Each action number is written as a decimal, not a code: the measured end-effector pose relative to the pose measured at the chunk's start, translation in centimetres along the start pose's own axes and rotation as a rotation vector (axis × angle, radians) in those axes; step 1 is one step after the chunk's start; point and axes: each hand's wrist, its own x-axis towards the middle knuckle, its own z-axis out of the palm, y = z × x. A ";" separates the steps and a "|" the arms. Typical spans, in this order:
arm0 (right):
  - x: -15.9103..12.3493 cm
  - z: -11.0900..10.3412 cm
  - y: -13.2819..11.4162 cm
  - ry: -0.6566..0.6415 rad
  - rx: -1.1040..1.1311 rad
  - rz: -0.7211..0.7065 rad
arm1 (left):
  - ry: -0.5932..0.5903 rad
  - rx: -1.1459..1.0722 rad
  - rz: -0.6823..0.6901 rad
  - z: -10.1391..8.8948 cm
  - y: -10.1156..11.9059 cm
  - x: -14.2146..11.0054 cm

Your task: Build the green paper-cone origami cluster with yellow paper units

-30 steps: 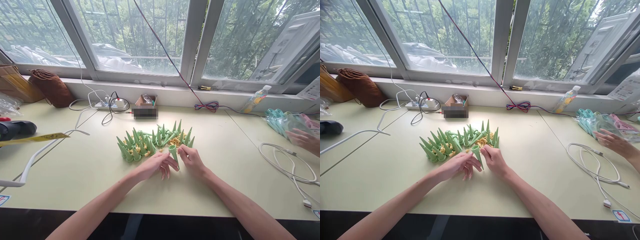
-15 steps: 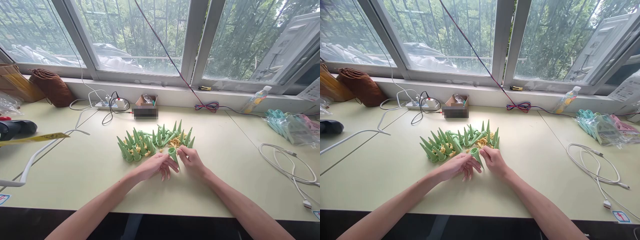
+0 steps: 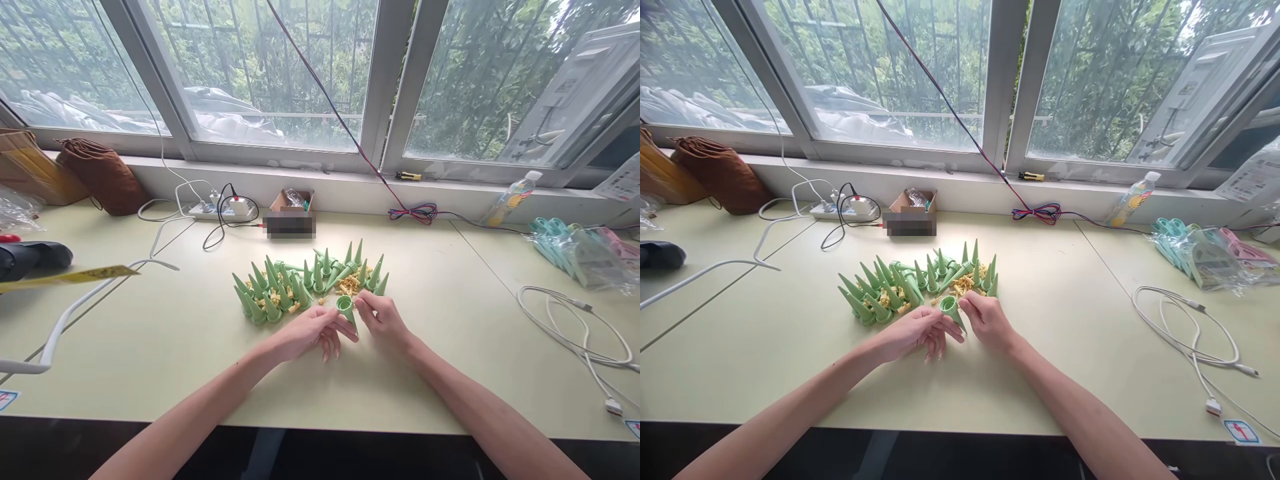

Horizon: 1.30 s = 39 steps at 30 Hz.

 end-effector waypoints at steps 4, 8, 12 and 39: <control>0.0 0.0 -0.1 0.000 0.001 0.002 | 0.009 0.003 -0.003 0.0 -0.1 0.1; 0.0 -0.1 0.0 0.001 -0.001 0.008 | 0.011 -0.005 0.010 -0.2 -0.3 0.2; 0.1 -0.1 -0.2 -0.006 0.007 0.016 | 0.014 -0.012 0.009 -0.3 -0.5 0.2; -0.1 0.0 0.0 -0.033 0.042 -0.037 | 0.069 -0.018 0.060 -0.3 -0.4 0.3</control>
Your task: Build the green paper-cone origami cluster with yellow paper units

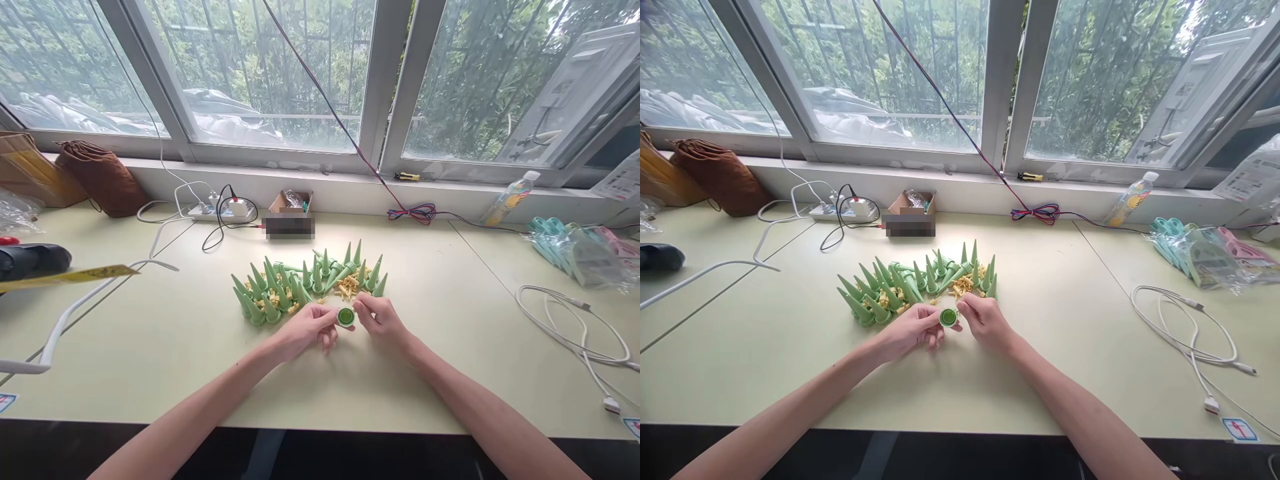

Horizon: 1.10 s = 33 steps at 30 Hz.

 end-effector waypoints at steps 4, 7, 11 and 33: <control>0.0 0.1 -0.1 -0.012 0.006 -0.008 | 0.057 0.045 0.049 -0.3 -0.3 0.1; 0.0 0.2 0.0 -0.018 0.002 -0.010 | 0.108 0.131 0.095 -0.5 -0.4 0.1; 0.0 0.3 0.1 -0.024 -0.006 -0.006 | 0.161 0.260 0.149 -0.4 -0.2 0.1; -0.1 0.7 0.4 -0.052 -0.045 0.037 | 0.380 0.618 0.466 1.1 0.6 -0.5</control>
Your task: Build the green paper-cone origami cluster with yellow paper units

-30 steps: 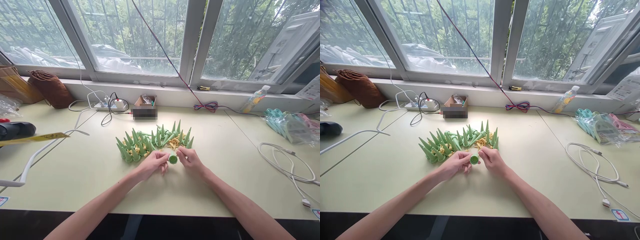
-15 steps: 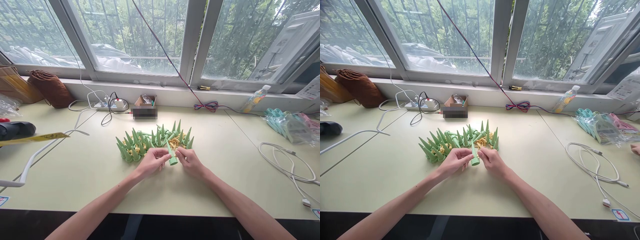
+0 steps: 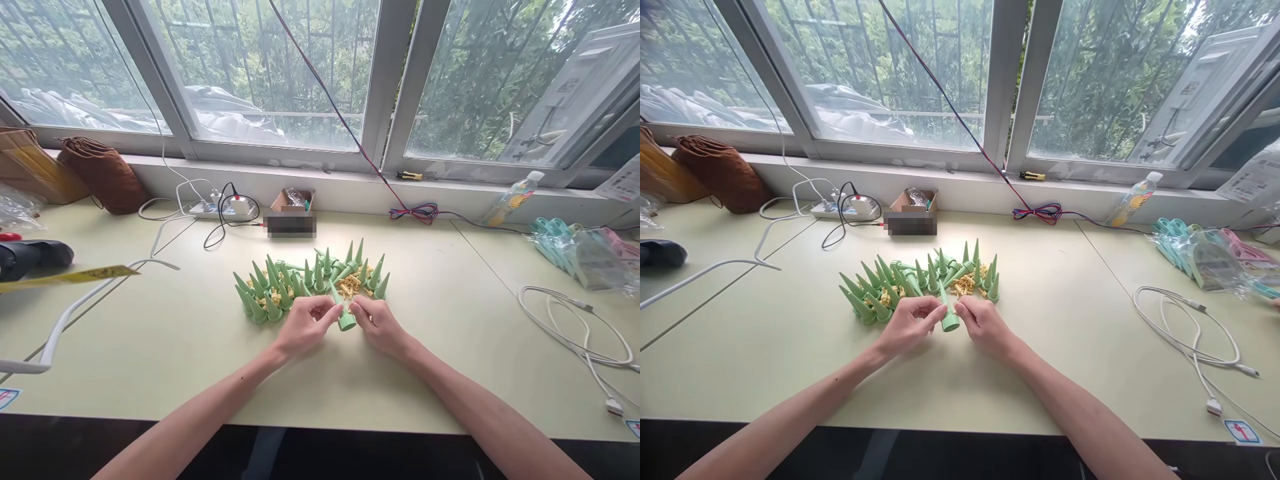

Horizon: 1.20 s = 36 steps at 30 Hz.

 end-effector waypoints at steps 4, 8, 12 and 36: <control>0.0 0.1 0.0 0.001 0.011 0.008 | 0.005 -0.002 -0.006 0.0 -0.1 0.0; 0.1 0.1 -0.1 0.003 0.015 0.009 | 0.004 0.003 -0.028 0.0 0.0 0.1; 0.0 0.1 -0.1 -0.001 0.002 0.009 | -0.013 0.001 -0.055 -0.1 0.1 0.1; 0.1 0.3 0.1 -0.013 -0.021 0.009 | -0.048 -0.012 -0.085 -0.2 -0.1 0.1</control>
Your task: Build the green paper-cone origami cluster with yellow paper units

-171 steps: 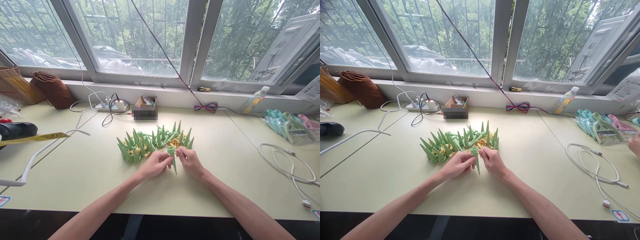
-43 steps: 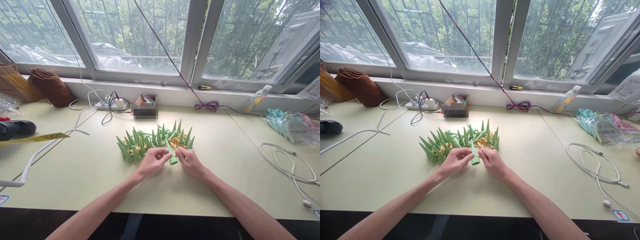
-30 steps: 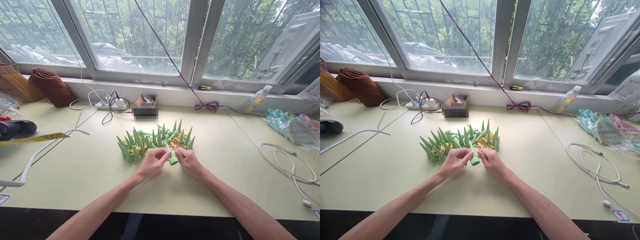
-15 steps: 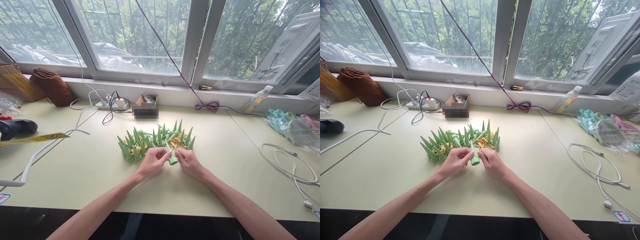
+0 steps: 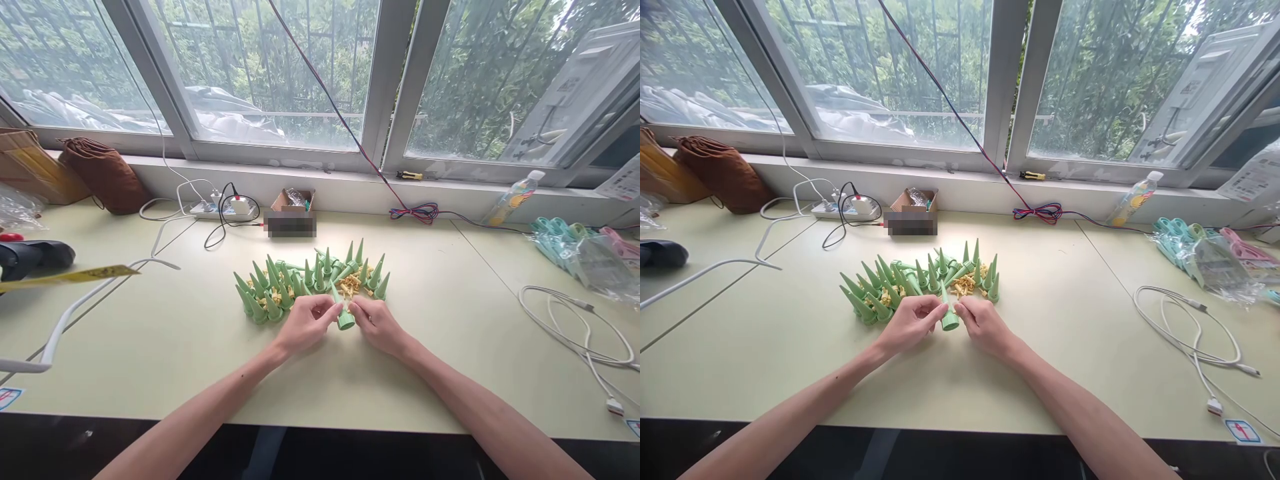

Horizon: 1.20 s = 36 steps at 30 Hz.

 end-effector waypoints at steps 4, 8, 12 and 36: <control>0.0 0.0 0.0 -0.001 -0.003 0.001 | 0.005 0.005 0.002 0.0 0.0 0.0; 0.0 0.0 0.0 -0.003 -0.002 0.003 | 0.008 0.008 0.004 0.0 0.0 0.0; -0.1 0.0 0.0 -0.006 -0.001 0.000 | 0.007 0.009 0.004 0.0 0.1 0.0; -0.1 0.0 -0.1 0.020 -0.012 -0.029 | 0.014 0.042 0.130 0.2 -0.2 -0.2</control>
